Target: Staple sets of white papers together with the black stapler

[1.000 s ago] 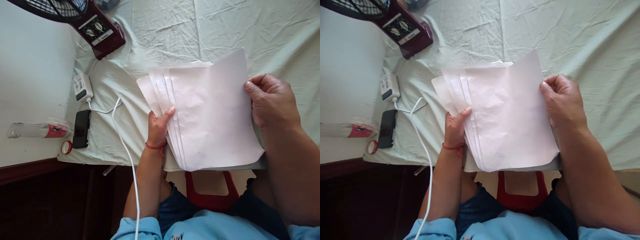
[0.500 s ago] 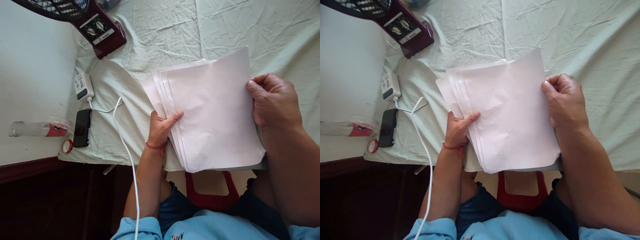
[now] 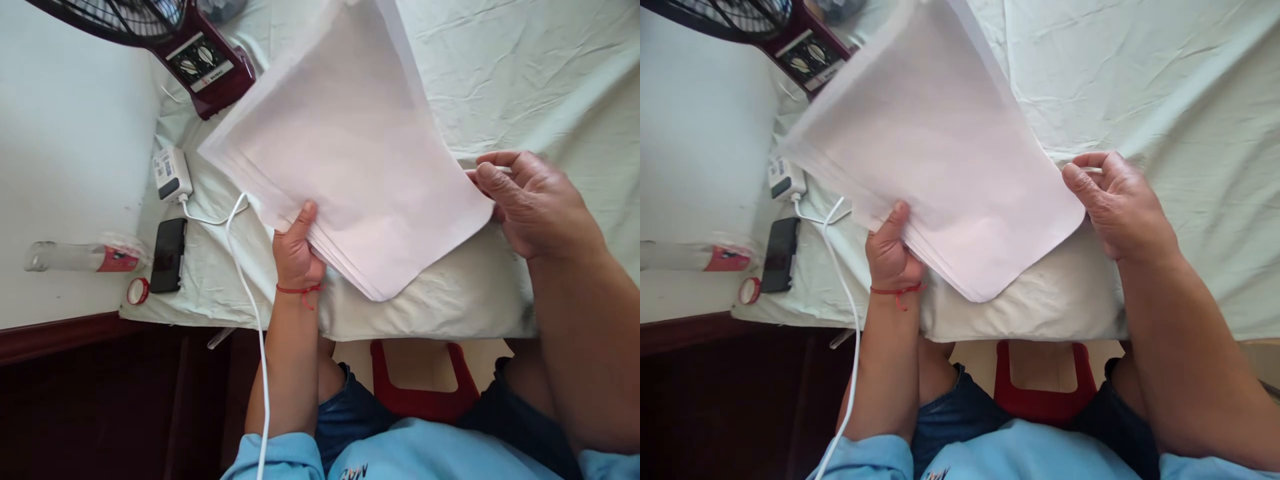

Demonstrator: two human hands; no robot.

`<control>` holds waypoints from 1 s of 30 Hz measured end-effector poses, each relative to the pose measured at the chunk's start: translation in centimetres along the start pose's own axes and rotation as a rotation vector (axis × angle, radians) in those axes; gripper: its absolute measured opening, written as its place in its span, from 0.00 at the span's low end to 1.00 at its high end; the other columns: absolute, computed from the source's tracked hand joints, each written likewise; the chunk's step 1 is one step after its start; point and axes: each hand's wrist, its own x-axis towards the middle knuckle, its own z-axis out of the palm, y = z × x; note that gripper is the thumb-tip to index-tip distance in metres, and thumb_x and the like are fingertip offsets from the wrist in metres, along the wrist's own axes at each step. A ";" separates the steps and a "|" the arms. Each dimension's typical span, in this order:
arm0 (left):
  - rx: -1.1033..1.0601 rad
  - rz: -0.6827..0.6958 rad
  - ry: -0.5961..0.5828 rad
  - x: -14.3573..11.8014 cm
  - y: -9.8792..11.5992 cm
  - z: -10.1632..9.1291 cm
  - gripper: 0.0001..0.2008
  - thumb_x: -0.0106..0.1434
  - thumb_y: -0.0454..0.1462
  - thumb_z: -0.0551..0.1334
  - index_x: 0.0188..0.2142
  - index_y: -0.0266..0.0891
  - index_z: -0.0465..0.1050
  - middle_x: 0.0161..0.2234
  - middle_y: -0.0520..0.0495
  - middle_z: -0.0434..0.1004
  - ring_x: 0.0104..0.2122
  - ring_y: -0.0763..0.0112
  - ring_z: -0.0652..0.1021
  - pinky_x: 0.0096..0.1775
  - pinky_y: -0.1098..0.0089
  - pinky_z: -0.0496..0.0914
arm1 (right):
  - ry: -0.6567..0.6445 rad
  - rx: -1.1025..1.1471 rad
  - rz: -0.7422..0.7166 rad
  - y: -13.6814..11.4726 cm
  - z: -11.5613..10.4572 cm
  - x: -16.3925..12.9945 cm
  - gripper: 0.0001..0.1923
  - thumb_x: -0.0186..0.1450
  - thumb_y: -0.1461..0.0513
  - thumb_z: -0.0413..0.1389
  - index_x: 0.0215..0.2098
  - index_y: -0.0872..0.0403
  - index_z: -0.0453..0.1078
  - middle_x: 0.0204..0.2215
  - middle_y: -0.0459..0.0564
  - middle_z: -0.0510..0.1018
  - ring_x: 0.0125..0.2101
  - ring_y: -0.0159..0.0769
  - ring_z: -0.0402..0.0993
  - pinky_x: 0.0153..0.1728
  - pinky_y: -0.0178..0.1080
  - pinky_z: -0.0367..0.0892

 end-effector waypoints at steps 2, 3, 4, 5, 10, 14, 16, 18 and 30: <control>0.007 -0.005 -0.006 0.4 -0.2 -0.2 0.19 0.52 0.44 0.83 0.42 0.46 0.85 0.53 0.48 0.90 0.68 0.51 0.79 0.68 0.54 0.78 | -0.056 0.033 0.043 0.0 0.1 -0.2 0.31 0.54 0.42 0.79 0.47 0.48 0.81 0.38 0.48 0.85 0.33 0.32 0.78 0.29 0.35 0.69; 0.014 -0.012 -0.016 0.6 -0.3 -0.4 0.19 0.54 0.46 0.82 0.43 0.46 0.85 0.55 0.47 0.89 0.70 0.50 0.77 0.69 0.53 0.77 | -0.072 0.047 0.074 0.0 0.3 -0.3 0.34 0.51 0.41 0.79 0.48 0.47 0.82 0.37 0.48 0.84 0.32 0.32 0.78 0.28 0.36 0.69; 0.015 -0.018 -0.026 0.8 -0.4 -0.5 0.20 0.54 0.47 0.82 0.43 0.46 0.84 0.57 0.46 0.88 0.72 0.49 0.75 0.69 0.52 0.77 | -0.084 0.060 0.107 0.0 0.5 -0.4 0.36 0.49 0.40 0.80 0.49 0.47 0.82 0.36 0.47 0.84 0.31 0.33 0.77 0.28 0.36 0.69; 0.012 -0.022 -0.037 1.0 -0.5 -0.7 0.20 0.55 0.49 0.81 0.44 0.46 0.84 0.59 0.46 0.87 0.74 0.49 0.72 0.69 0.52 0.77 | -0.089 0.071 0.141 -0.1 0.7 -0.5 0.38 0.47 0.40 0.81 0.50 0.46 0.82 0.35 0.47 0.84 0.31 0.33 0.77 0.28 0.36 0.70; -0.002 -0.032 -0.142 2.1 -0.5 -1.6 0.21 0.60 0.54 0.78 0.46 0.47 0.83 0.60 0.46 0.86 0.78 0.50 0.66 0.72 0.49 0.74 | -0.138 0.160 0.164 -0.6 1.6 -1.3 0.34 0.53 0.45 0.80 0.54 0.43 0.81 0.45 0.48 0.86 0.39 0.37 0.83 0.37 0.39 0.81; -0.013 -0.008 -0.141 2.3 -0.5 -1.5 0.22 0.60 0.56 0.76 0.46 0.46 0.83 0.60 0.46 0.86 0.79 0.52 0.63 0.74 0.51 0.71 | -0.322 0.183 0.176 -0.5 1.9 -2.3 0.23 0.62 0.45 0.74 0.51 0.44 0.84 0.50 0.48 0.87 0.46 0.40 0.86 0.47 0.44 0.86; -0.046 -0.023 -0.121 1.9 -0.7 -1.1 0.21 0.59 0.55 0.77 0.45 0.47 0.83 0.61 0.46 0.86 0.78 0.51 0.65 0.73 0.51 0.73 | -0.378 0.166 0.213 -0.2 2.1 -2.9 0.22 0.62 0.47 0.75 0.51 0.43 0.84 0.52 0.48 0.87 0.50 0.44 0.86 0.50 0.47 0.86; -0.067 -0.042 -0.103 1.3 -0.9 -0.4 0.21 0.58 0.53 0.79 0.45 0.47 0.83 0.61 0.47 0.86 0.77 0.50 0.66 0.72 0.50 0.74 | -0.394 0.157 0.235 0.0 2.4 -3.5 0.24 0.58 0.50 0.78 0.51 0.43 0.83 0.54 0.48 0.87 0.55 0.47 0.85 0.55 0.50 0.85; 0.035 0.009 -0.195 0.6 1.8 0.1 0.25 0.55 0.54 0.81 0.48 0.49 0.85 0.61 0.47 0.85 0.74 0.50 0.72 0.73 0.53 0.71 | 0.071 0.180 -0.041 -1.1 0.0 -1.1 0.25 0.45 0.63 0.78 0.39 0.48 0.76 0.41 0.49 0.84 0.54 0.52 0.82 0.50 0.55 0.82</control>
